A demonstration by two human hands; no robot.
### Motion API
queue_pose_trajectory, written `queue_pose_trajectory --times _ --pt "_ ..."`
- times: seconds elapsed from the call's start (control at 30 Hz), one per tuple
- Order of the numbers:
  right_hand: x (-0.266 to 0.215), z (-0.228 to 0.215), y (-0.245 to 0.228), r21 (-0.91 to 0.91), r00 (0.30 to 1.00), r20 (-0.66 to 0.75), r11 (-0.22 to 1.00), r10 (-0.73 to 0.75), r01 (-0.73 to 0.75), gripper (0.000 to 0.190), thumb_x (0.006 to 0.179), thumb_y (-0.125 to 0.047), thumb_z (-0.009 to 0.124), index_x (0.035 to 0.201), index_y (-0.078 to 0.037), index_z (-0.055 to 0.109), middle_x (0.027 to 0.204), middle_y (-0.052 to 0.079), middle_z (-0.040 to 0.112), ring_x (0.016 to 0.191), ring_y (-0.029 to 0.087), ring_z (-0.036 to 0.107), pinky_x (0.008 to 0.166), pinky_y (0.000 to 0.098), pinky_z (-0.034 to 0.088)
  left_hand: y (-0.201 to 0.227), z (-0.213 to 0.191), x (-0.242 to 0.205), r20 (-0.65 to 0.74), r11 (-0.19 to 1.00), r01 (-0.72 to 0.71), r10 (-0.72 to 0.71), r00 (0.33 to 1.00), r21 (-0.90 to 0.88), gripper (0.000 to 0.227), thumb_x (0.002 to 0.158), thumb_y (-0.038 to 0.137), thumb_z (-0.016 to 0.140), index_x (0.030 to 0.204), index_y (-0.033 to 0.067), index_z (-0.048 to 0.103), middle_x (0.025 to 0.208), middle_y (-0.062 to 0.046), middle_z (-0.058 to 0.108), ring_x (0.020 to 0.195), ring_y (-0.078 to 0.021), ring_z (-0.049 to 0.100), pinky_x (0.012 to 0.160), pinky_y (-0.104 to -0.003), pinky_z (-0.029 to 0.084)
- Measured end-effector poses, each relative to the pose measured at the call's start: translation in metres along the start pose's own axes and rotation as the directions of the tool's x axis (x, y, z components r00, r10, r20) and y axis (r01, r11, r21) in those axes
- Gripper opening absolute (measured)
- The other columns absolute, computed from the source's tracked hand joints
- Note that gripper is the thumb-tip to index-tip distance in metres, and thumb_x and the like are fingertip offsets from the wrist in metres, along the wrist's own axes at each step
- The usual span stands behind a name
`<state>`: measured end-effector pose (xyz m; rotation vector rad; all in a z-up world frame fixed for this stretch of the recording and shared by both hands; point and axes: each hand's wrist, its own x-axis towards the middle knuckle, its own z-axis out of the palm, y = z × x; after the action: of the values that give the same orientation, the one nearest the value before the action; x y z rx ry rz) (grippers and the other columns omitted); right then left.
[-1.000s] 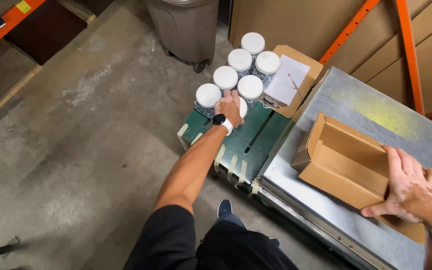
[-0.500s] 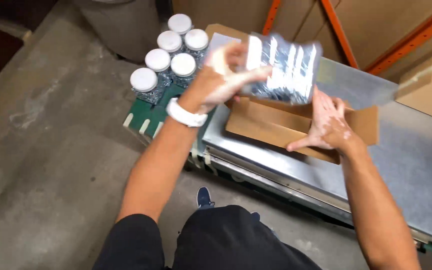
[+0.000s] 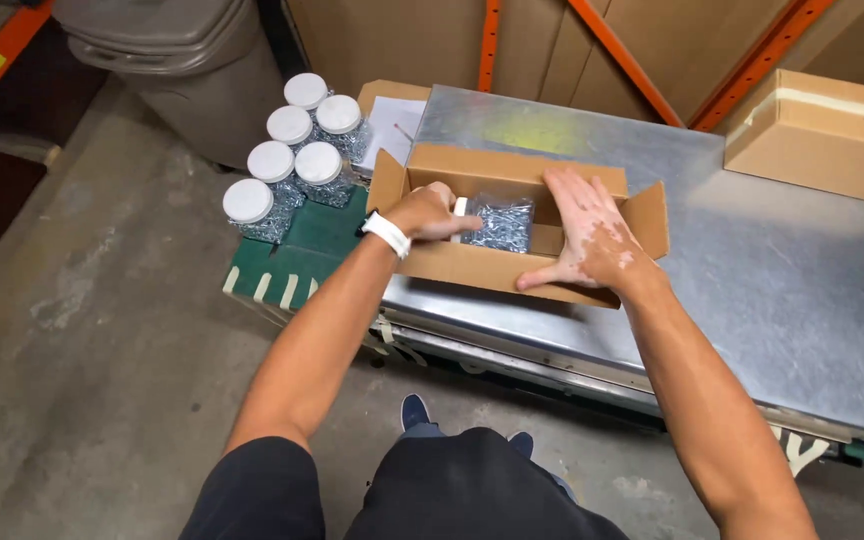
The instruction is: The person assembles several cardboard boxes, places a jar of screws into each, and seals them with tape by hand.
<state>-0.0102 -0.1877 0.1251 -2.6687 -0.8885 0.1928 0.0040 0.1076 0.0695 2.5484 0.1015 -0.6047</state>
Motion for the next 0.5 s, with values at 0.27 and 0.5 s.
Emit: queue_pose_trajectory --times 0.27,0.5 --pt "-0.099 0.032 0.012 0.17 0.791 -0.578 0.978 0.201 -0.124 0.118 0.055 -0.068 0.103 0.153 -0.015 0.066 0.183 0.024 0.033 0.163 0.049 0.042 0.133 0.066 0.039 -0.028 0.031 -0.129 -0.942 0.791 -0.611 0.188 0.279 -0.023 0.133 0.093 0.057 0.095 0.182 -0.0016 0.016 0.186 -0.03 0.023 0.171 -0.0483 0.026 0.141 -0.06 0.024" --pt "-0.074 0.06 0.053 0.066 0.725 -0.689 0.996 0.0 0.063 0.07 0.084 -0.049 0.1 0.144 -0.021 0.075 0.113 -0.003 0.086 0.121 0.021 0.078 0.108 0.0386 0.062 -0.071 0.065 -0.069 -0.833 0.759 -0.649 0.327 0.446 -0.05 0.061 0.086 0.05 0.099 0.128 0.0121 0.077 0.12 -0.001 0.082 0.143 -0.0349 0.06 0.131 -0.058 0.04"
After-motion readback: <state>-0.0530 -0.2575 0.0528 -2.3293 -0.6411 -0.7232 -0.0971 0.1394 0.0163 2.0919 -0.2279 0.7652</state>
